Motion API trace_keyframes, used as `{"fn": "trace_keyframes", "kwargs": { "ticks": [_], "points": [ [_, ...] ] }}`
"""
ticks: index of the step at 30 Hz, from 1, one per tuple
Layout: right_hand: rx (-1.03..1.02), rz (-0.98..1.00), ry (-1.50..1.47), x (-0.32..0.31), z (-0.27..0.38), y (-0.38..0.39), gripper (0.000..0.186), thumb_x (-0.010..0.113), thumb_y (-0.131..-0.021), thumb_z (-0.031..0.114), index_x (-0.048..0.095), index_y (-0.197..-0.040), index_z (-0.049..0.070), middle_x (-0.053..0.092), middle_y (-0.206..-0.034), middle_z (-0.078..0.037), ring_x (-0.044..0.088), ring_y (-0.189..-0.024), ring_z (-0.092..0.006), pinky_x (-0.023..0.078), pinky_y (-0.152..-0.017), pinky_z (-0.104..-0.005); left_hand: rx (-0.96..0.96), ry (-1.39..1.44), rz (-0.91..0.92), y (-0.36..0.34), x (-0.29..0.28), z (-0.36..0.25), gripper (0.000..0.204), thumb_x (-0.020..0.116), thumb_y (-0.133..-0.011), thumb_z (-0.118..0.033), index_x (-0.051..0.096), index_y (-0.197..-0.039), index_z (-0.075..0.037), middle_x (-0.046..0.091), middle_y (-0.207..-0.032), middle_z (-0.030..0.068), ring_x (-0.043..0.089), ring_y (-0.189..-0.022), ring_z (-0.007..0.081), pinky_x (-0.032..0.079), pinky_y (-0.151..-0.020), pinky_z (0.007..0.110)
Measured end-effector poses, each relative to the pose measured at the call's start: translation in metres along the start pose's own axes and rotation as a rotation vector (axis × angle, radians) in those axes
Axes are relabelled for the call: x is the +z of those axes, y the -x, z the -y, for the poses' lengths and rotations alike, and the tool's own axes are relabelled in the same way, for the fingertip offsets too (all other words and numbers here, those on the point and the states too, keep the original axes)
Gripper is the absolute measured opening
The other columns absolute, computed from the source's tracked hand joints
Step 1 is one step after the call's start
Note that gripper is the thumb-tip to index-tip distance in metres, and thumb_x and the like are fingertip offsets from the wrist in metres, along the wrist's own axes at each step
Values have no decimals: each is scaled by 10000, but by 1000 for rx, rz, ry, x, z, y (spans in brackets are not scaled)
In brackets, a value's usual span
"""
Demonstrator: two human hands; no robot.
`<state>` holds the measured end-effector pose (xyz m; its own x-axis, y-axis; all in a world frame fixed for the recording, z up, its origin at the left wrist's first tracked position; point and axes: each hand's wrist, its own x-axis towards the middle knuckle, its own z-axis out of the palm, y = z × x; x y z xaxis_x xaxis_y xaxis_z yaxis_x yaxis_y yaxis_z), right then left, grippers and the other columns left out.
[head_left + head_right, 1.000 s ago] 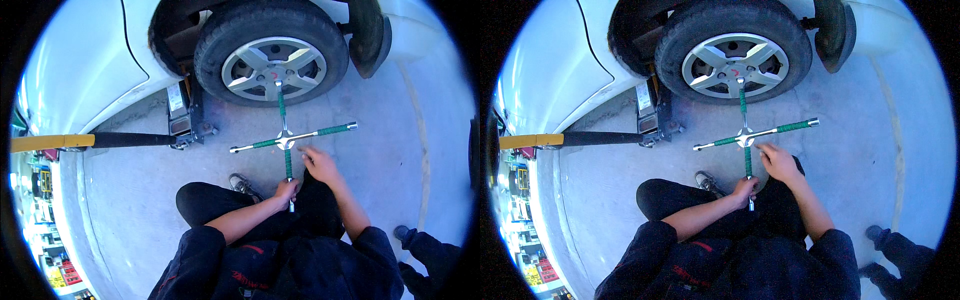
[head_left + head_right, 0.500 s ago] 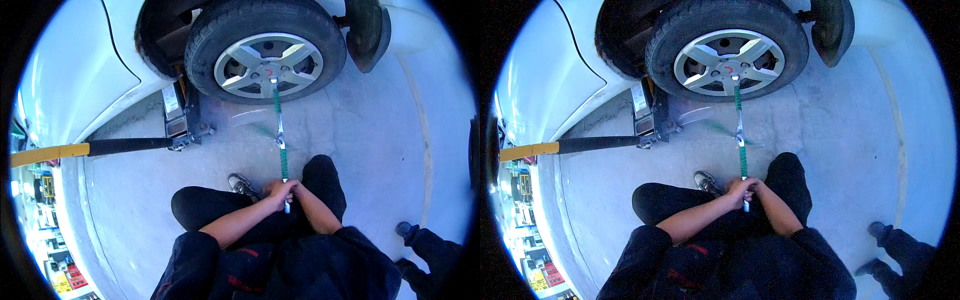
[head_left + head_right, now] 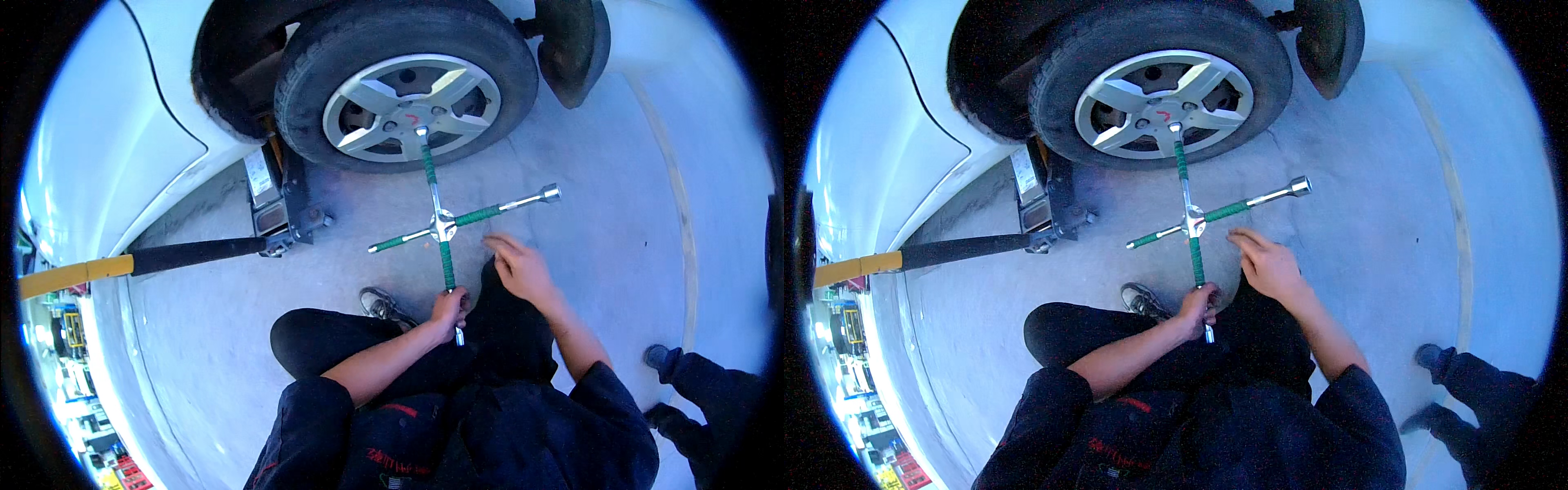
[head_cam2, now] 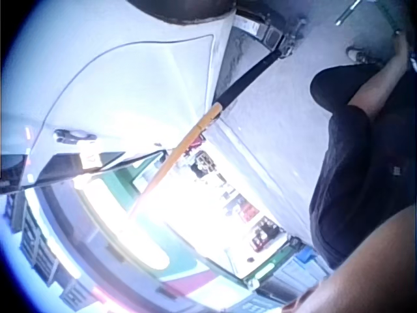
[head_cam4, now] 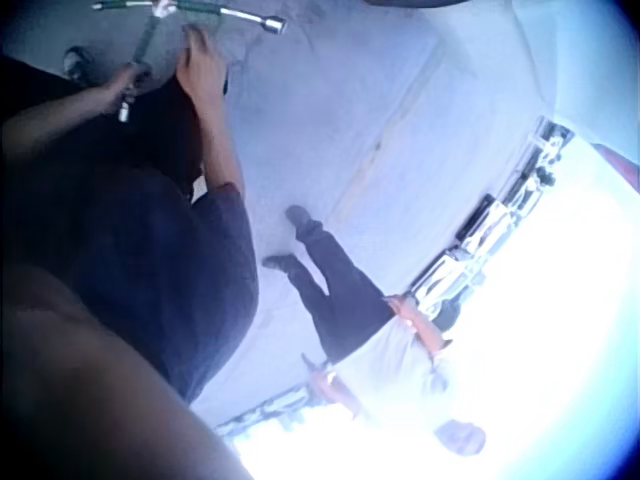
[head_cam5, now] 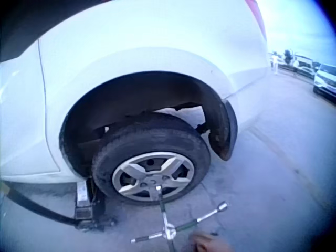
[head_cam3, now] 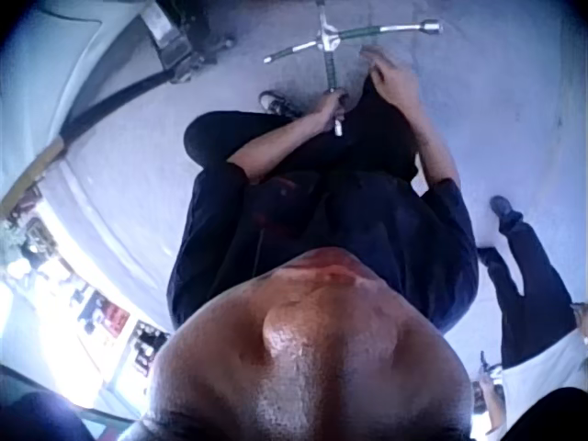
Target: The person mounts a tire onto a car wheel hub, places a hubcap over the wheel, and tightens the lug nuts by hand and with a lug wrench. The car is raised on a floor jack during the process.
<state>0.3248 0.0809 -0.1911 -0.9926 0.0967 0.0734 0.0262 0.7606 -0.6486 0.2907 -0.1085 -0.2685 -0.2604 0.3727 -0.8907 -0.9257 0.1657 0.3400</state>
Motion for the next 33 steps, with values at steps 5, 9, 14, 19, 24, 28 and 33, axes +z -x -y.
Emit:
{"fn": "trace_keyframes", "kwargs": {
  "ticks": [5, 9, 14, 19, 24, 28, 33],
  "points": [
    [220, -143, 294, -36, 15, -24, 551, 561, -735, 81, 428, -1265, 149, 309, -1380, -131, 617, -822, -305, 527, -649, -384, 34, 0, -1, 11, -1, 0, 170, 614, -793, -202, 488, -844, -101, 434, -647, -13, 348, -462, 79, 289, -407, 229],
    [601, -529, 209, 175, -128, -19, 491, 568, -778, 162, 444, -1250, 105, 442, -1228, -173, 622, -740, -268, 522, -600, -358, 52, -87, -64, -1, 4, 2, 181, 641, -785, -199, 486, -823, -114, 424, -634, -24, 342, -460, 66, 275, -404, 223],
    [654, 569, -610, 63, -155, -21, 340, 560, -824, 240, 555, -1081, 17, 648, -736, -91, 594, -537, -168, 512, -517, -302, 3, -6, 68, 11, -10, -5, 169, 637, -795, -196, 488, -818, -119, 451, -691, -22, 338, -459, 57, 274, -407, 216],
    [604, 170, -239, -85, -195, 28, 414, 564, -783, 182, 536, -1175, 52, 606, -1049, -138, 631, -791, -205, 522, -622, -351, 29, -40, 67, 7, 1, -5, 172, 622, -793, -207, 488, -853, -117, 451, -682, -10, 325, -449, 59, 270, -408, 220],
    [-47, -885, -659, -191, -100, -83, 346, 437, -914, 238, 524, -1160, 10, 623, -1024, -110, 587, -768, -168, 464, -686, -307, 41, 11, 36, 15, 2, -5, 166, 609, -807, -209, 476, -845, -118, 457, -727, 4, 329, -450, 67, 272, -411, 226],
    [250, -1047, -387, -17, -152, -117, 349, 417, -921, 255, 541, -1144, 17, 624, -992, -165, 580, -867, -237, 440, -813, -337, 1, 7, -7, 16, 12, -8, 166, 612, -802, -207, 480, -853, -120, 458, -704, 4, 333, -444, 75, 273, -411, 226],
    [530, 58, -794, 198, -136, -104, 523, 411, -901, 479, 607, -1038, 14, 625, -943, -198, 586, -908, -268, 437, -804, -348, -75, -27, -81, 4, -8, -6, 153, 604, -803, -197, 482, -857, -122, 455, -690, 5, 335, -444, 77, 280, -421, 224]
  ]
}}
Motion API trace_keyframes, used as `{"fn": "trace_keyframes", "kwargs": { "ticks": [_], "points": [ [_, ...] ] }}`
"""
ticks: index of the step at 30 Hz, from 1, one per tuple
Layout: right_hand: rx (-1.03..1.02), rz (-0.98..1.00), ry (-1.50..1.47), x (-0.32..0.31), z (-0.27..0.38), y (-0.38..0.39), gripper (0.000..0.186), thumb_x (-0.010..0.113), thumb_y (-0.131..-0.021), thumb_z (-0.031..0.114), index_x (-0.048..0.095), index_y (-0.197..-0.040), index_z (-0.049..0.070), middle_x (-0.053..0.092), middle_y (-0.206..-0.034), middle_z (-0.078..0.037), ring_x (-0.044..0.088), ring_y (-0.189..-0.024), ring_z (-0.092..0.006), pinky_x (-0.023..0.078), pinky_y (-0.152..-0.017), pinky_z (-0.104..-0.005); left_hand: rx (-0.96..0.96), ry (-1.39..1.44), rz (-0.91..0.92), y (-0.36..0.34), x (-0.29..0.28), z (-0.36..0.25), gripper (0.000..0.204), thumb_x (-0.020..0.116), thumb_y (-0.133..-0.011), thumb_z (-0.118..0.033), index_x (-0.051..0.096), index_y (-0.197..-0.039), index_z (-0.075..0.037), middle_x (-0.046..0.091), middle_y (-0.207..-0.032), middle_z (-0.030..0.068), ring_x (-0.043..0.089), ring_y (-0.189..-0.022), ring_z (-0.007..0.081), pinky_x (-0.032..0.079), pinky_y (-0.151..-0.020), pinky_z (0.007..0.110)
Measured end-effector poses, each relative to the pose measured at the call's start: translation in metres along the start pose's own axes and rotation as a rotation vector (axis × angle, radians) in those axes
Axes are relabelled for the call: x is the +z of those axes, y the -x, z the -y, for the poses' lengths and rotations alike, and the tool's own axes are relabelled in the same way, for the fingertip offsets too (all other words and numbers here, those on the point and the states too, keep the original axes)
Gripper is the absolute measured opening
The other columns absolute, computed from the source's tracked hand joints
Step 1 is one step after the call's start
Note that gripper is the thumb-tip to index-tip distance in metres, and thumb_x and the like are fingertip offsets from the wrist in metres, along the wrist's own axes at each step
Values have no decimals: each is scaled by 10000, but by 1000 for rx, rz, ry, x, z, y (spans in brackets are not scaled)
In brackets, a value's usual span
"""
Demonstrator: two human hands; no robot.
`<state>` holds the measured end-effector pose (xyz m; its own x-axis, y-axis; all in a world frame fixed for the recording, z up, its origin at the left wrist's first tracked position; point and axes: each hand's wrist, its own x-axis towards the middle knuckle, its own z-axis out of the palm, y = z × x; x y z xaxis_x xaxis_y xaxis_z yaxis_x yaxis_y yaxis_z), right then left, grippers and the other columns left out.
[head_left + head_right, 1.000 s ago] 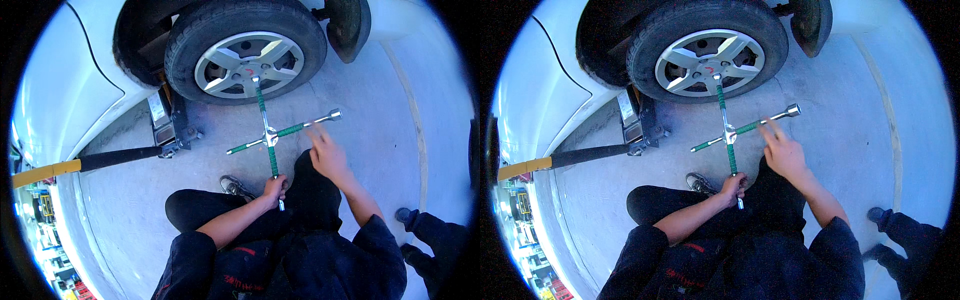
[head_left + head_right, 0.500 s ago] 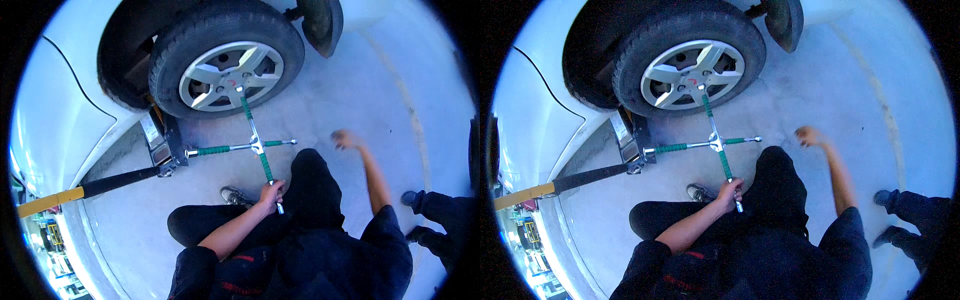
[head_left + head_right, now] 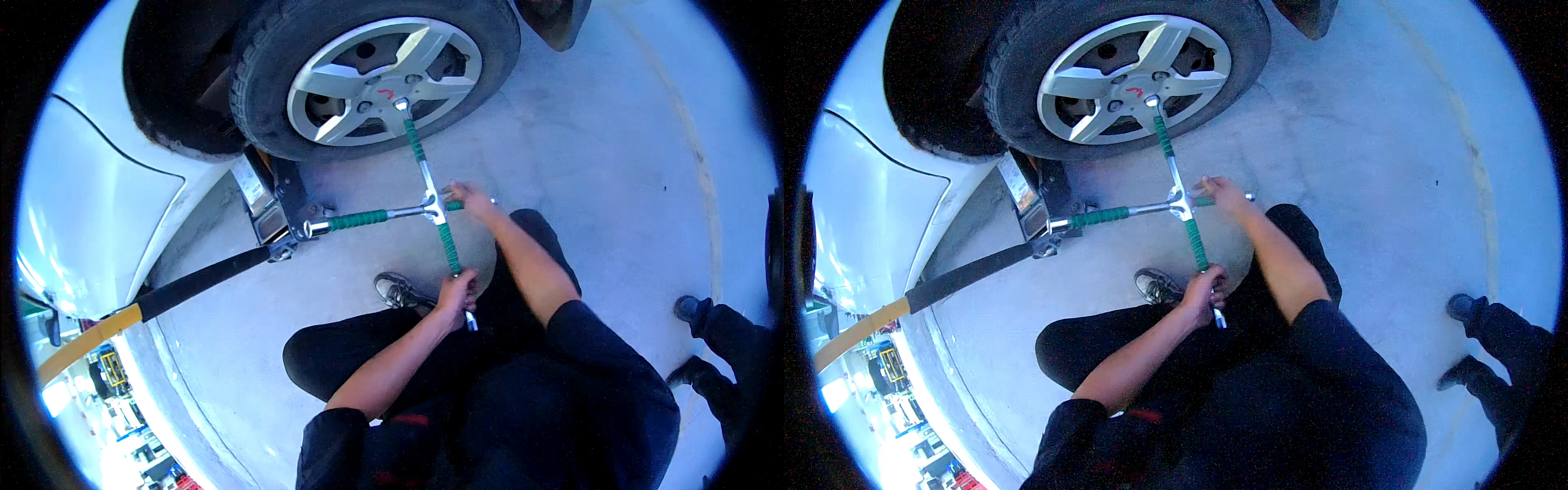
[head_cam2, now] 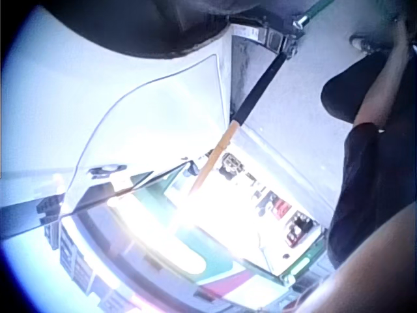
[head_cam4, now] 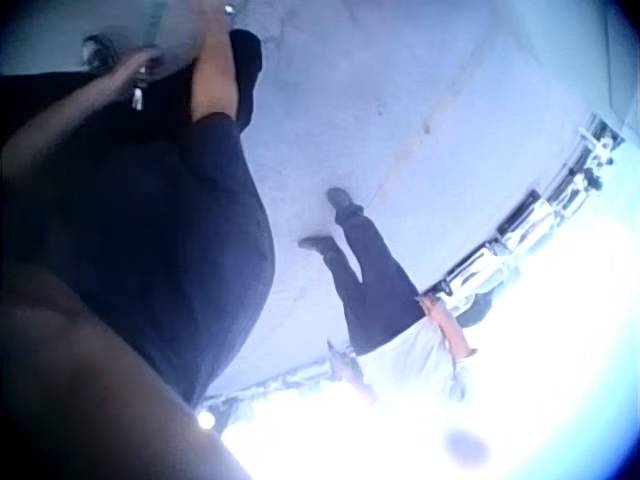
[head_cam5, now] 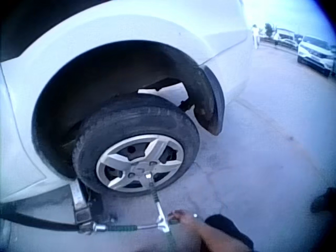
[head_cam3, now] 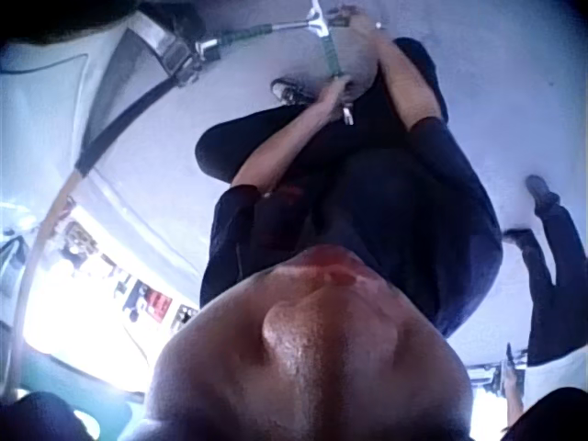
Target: The person mounts a tire onto a car wheel hub, places a hubcap over the wheel, and tightens the lug nuts by hand and with a lug wrench. The car is raised on a floor jack during the process.
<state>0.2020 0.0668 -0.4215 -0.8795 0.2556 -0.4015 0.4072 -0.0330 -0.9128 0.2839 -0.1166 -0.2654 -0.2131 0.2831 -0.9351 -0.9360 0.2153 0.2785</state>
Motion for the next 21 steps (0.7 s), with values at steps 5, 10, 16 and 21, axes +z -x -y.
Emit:
{"fn": "trace_keyframes", "kwargs": {
  "ticks": [5, 10, 16, 21],
  "points": [
    [-115, 7, 2, 20, 87, 29, 502, 452, -880, 456, 547, -1110, 21, 623, -865, -195, 604, -824, -307, 450, -757, -375, 127, 66, 129, -11, -1, 15, 144, 572, -828, -219, 473, -850, -118, 436, -629, 10, 331, -425, 89, 262, -401, 241],
    [-137, -72, 138, 31, 129, 74, 404, 502, -850, 359, 544, -1084, 33, 639, -756, -139, 622, -736, -298, 465, -695, -393, 50, 66, 190, 23, 18, 20, 179, 549, -832, -231, 488, -821, -63, 412, -618, 22, 337, -421, 99, 290, -399, 250],
    [-194, -50, 342, 26, 186, 108, 402, 485, -844, 355, 524, -1118, 63, 641, -787, -167, 616, -796, -348, 461, -709, -438, 91, 59, 255, 48, 32, 19, 199, 519, -851, -240, 494, -816, -45, 426, -626, 34, 316, -409, 110, 280, -414, 262],
    [-205, -130, 611, 22, 215, 100, 403, 452, -852, 362, 508, -1127, 73, 627, -888, -204, 591, -850, -394, 455, -748, -479, 37, 104, 387, 65, 41, -7, 280, 462, -879, -298, 501, -819, -28, 420, -601, 27, 274, -384, 92, 238, -388, 261]
  ]
}}
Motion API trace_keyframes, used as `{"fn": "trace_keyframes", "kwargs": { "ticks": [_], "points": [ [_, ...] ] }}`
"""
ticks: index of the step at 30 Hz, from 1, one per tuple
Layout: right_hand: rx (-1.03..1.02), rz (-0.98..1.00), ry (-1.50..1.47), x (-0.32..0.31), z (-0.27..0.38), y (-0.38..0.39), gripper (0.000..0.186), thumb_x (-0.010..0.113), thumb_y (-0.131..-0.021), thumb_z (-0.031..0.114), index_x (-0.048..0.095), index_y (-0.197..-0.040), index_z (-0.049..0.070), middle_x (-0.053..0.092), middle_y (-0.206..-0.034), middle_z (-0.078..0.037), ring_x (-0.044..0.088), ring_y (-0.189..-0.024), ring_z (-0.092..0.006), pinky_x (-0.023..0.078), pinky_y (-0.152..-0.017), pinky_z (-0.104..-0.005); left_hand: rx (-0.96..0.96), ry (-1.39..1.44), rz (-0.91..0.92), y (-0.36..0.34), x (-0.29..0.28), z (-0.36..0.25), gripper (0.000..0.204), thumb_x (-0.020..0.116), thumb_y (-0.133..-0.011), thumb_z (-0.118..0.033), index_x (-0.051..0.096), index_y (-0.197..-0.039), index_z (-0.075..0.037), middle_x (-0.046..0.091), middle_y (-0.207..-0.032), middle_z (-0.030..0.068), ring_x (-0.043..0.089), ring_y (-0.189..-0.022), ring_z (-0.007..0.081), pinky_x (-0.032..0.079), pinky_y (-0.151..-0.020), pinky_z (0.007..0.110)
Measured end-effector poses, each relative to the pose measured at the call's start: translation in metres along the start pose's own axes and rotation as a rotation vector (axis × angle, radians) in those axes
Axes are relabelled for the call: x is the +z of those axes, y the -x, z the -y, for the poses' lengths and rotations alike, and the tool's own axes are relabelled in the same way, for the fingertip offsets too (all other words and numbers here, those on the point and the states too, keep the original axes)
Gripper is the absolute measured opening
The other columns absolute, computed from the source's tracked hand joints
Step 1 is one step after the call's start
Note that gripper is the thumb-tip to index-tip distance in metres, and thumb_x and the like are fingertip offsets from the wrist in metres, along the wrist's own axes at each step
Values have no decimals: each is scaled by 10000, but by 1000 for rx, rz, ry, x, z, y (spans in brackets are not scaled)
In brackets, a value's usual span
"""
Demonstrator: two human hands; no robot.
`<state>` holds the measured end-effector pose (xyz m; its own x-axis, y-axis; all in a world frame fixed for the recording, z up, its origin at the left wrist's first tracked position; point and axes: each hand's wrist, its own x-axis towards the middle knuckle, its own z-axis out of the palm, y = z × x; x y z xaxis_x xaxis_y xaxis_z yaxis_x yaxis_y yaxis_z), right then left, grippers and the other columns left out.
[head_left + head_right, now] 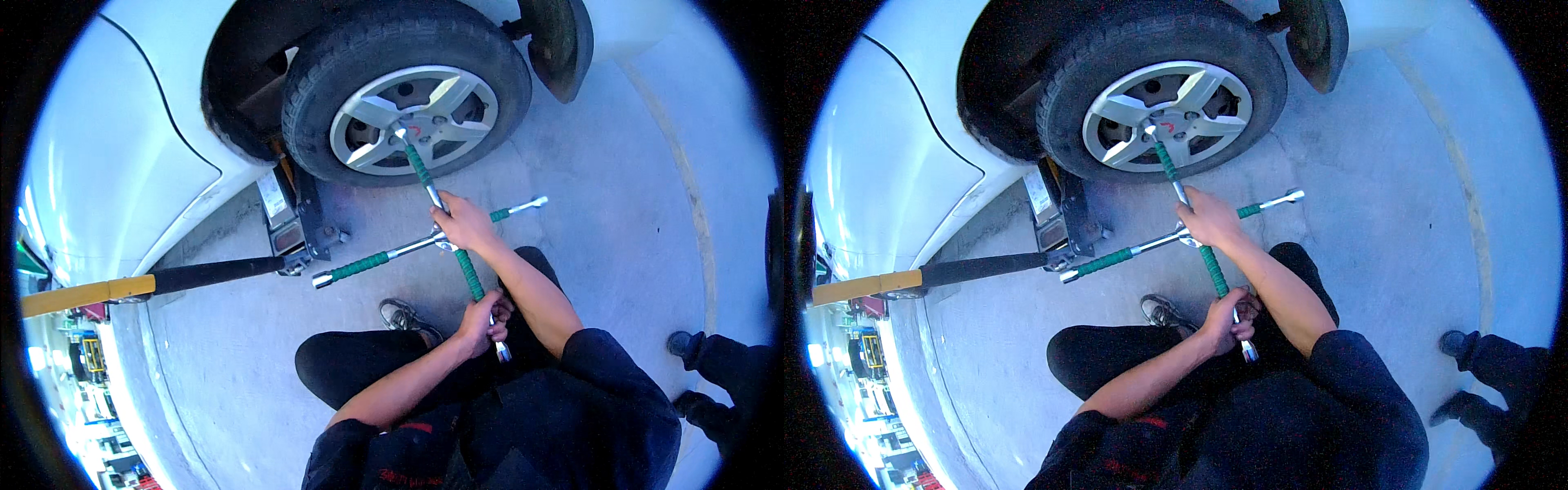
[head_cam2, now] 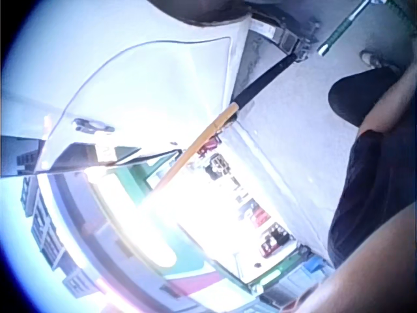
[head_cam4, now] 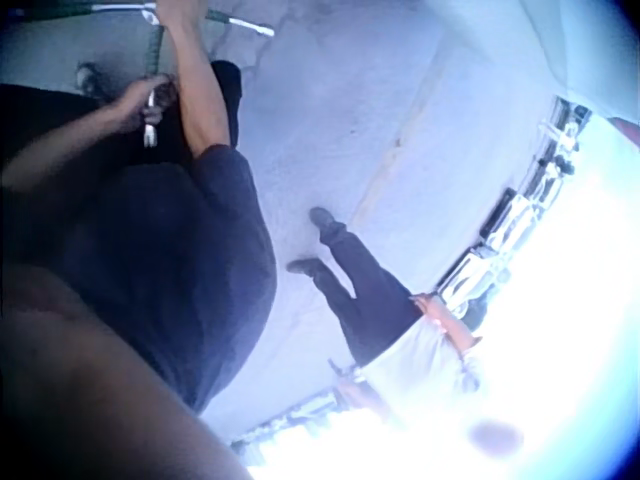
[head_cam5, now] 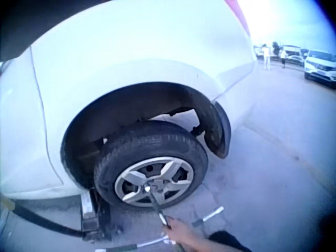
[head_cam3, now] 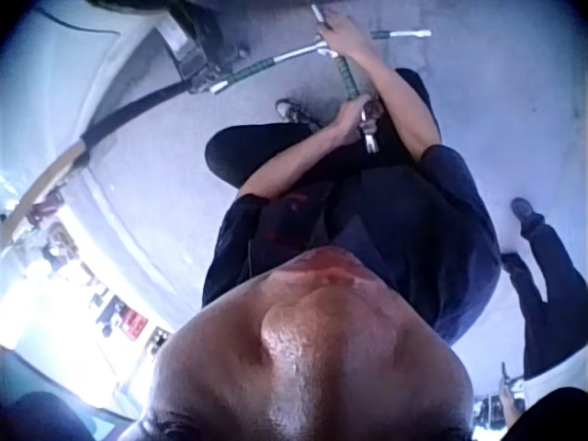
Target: The person mounts a tire onto a car wheel hub, places a hubcap over the wheel, and tightens the lug nuts by hand and with a lug wrench. The car is raised on a floor jack during the process.
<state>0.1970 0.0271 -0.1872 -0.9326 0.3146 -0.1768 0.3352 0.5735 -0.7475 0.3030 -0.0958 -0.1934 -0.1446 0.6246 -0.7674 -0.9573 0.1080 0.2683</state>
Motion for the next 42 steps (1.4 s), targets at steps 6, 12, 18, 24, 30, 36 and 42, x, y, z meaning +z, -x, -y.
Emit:
{"fn": "trace_keyframes", "kwargs": {
  "ticks": [6, 12, 18, 24, 30, 36, 42],
  "points": [
    [10, 5, 182, -24, 8, 3, 370, 443, -863, 326, 514, -1085, 38, 623, -867, -215, 600, -824, -388, 470, -729, -489, -1, -75, 6, 6, 3, -7, 341, 458, -885, -354, 512, -828, -23, 394, -580, 10, 221, -364, 81, 199, -351, 243],
    [-138, -4, 391, -26, 32, -1, 350, 467, -866, 280, 543, -1023, -22, 625, -842, -207, 624, -757, -348, 498, -644, -459, -73, -60, 110, 22, 3, -24, 379, 430, -885, -397, 517, -817, -35, 372, -563, -1, 210, -346, 72, 182, -331, 230],
    [-217, 27, 720, -10, 53, -16, 383, 485, -874, 297, 576, -998, -55, 633, -865, -167, 637, -798, -308, 507, -661, -404, -155, 20, 311, 20, -23, -40, 395, 420, -886, -420, 544, -816, -51, 378, -564, -11, 214, -338, 53, 200, -334, 208],
    [-84, -101, -500, 60, -91, -37, 386, 429, -893, 344, 573, -1068, 31, 597, -1035, -182, 592, -931, -322, 456, -810, -388, -79, 48, 93, 15, -25, -37, 284, 518, -854, -354, 523, -946, -85, 381, -582, -30, 255, -390, 46, 206, -381, 200],
    [-230, 859, -409, 109, -139, 76, 442, 623, -757, 324, 542, -1110, 70, 603, -1049, -121, 551, -990, -253, 420, -874, -370, 60, 86, 88, 23, -23, -28, 271, 497, -876, -299, 500, -1035, -79, 382, -612, -21, 262, -401, 46, 231, -387, 198],
    [31, 317, -281, 45, -109, 70, 338, 560, -840, 198, 527, -1140, 45, 630, -879, -102, 588, -755, -172, 469, -678, -337, 77, 41, 14, 27, -16, -27, 227, 499, -882, -311, 475, -883, -86, 363, -564, -28, 246, -384, 52, 204, -372, 209],
    [-375, -49, -55, -65, -5, 89, 286, 517, -859, 161, 548, -1117, 41, 615, -980, -164, 619, -845, -307, 490, -728, -369, 124, -54, -75, 32, -15, -29, 430, 484, -872, -508, 451, -856, -79, 318, -553, -20, 241, -411, 67, 197, -369, 212]
  ]
}}
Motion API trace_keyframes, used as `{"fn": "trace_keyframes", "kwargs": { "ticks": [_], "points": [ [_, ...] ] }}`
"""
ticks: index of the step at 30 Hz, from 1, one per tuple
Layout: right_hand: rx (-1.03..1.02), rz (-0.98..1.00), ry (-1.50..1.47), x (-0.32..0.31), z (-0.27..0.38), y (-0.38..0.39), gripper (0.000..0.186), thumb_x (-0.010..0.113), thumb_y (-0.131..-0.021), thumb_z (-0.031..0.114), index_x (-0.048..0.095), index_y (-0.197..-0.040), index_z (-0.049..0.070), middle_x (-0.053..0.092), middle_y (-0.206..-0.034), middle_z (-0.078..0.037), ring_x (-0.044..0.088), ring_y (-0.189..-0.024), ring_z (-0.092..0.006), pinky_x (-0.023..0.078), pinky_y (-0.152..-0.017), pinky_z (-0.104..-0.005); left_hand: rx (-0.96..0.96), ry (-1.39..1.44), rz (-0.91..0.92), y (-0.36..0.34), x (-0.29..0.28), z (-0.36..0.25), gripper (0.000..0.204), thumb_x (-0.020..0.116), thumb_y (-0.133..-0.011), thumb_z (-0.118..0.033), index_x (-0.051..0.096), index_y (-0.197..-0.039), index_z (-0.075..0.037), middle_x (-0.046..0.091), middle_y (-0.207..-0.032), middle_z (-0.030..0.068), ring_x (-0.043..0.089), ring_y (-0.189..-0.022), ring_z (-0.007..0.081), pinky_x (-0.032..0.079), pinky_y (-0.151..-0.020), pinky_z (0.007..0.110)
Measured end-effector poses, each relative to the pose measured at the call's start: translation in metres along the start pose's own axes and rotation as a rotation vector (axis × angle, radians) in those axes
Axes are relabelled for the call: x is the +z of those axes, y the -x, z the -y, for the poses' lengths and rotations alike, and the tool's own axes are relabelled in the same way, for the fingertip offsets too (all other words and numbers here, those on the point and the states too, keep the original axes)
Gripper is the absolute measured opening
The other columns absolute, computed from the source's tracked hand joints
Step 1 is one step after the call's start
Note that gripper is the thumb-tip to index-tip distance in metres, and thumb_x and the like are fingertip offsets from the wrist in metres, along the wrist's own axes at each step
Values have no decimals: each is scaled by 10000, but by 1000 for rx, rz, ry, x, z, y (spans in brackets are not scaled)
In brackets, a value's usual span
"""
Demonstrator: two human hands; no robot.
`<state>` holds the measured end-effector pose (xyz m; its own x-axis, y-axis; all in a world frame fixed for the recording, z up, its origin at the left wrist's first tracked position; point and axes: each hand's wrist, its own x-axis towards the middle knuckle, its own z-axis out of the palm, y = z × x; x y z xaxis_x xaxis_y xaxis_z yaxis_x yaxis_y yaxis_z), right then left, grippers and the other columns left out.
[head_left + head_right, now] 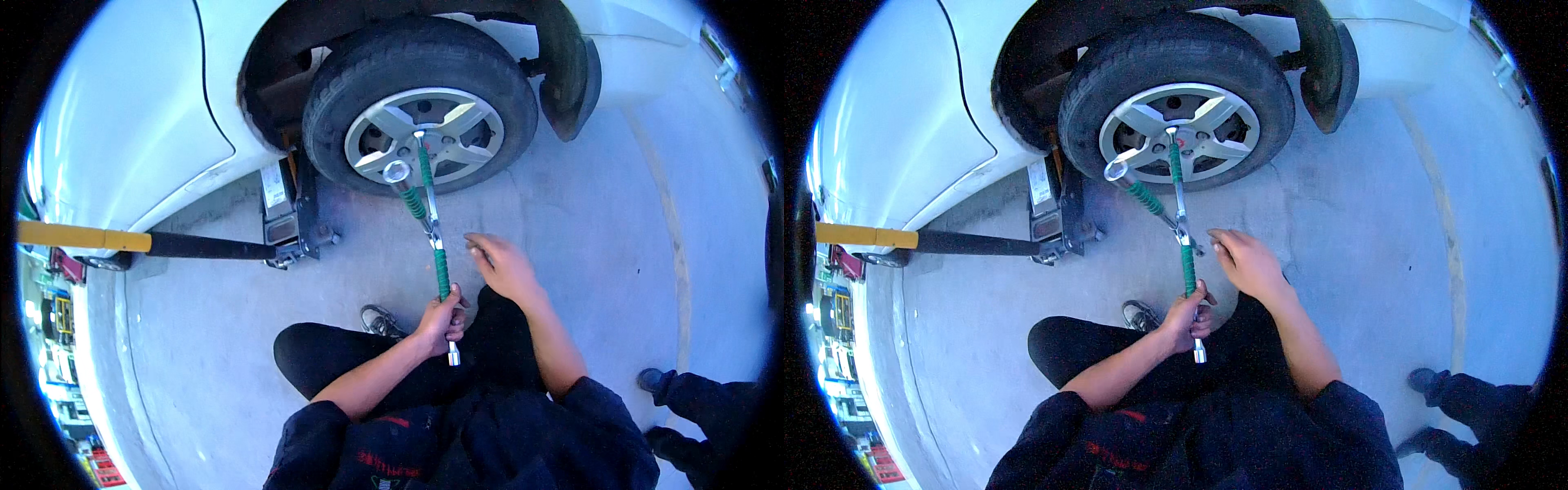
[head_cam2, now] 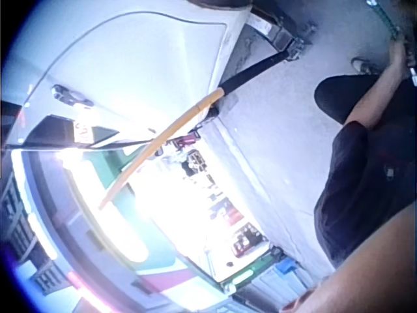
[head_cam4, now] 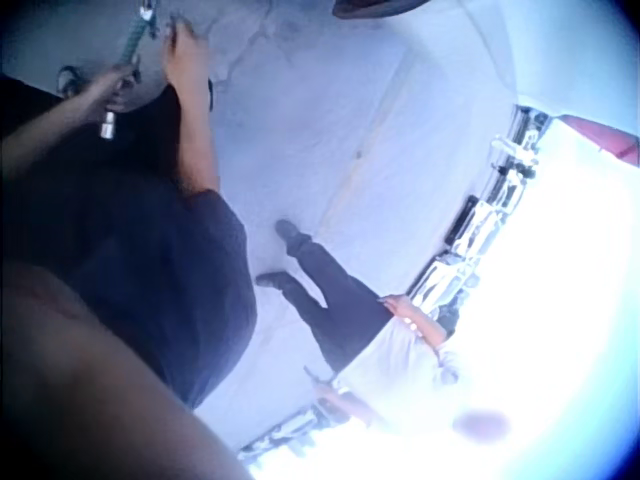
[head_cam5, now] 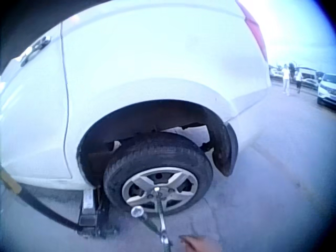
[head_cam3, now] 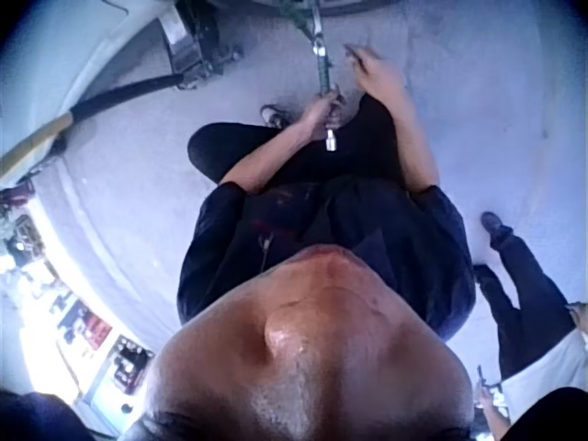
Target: The person mounts a tire onto a car wheel hub, places a hubcap over the wheel, and tightens the lug nuts by hand and with a lug wrench. The car is raised on a floor jack during the process.
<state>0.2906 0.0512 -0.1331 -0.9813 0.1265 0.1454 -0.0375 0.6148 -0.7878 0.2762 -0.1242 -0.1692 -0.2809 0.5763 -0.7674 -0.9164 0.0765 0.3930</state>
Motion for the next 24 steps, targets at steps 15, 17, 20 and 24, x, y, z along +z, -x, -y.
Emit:
{"fn": "trace_keyframes", "kwargs": {
  "ticks": [15, 17, 20, 24],
  "points": [
    [-1113, -43, 1047, 7, 144, -71, 300, 487, -822, 159, 591, -1057, 3, 562, -1160, -98, 466, -1150, -194, 292, -1049, -345, -52, 134, 162, -17, -25, 13, 180, 464, -897, -276, 484, -848, -104, 383, -606, -23, 285, -435, 72, 231, -398, 208],
    [-904, -59, 1131, 23, 109, -93, 317, 454, -850, 147, 568, -1102, -7, 532, -1220, -109, 419, -1215, -184, 218, -1095, -334, 18, 42, 11, -2, -11, 3, 197, 502, -886, -290, 472, -879, -95, 378, -588, -13, 245, -389, 68, 206, -370, 211],
    [-1081, -212, 835, -43, 14, -96, 305, 529, -775, 85, 572, -1075, 51, 533, -1188, -61, 426, -1203, -133, 288, -1076, -319, 72, -15, 35, 2, 7, 5, 212, 559, -860, -270, 445, -940, -111, 389, -609, -10, 280, -413, 60, 224, -383, 206],
    [-23, -718, 616, 44, -138, -28, 442, 549, -716, 70, 520, -1157, 72, 503, -1222, -123, 444, -1180, -252, 322, -1027, -370, -7, 88, 8, 6, 10, 0, 228, 581, -848, -267, 448, -968, -125, 408, -648, -14, 300, -436, 51, 242, -399, 193]
  ]
}}
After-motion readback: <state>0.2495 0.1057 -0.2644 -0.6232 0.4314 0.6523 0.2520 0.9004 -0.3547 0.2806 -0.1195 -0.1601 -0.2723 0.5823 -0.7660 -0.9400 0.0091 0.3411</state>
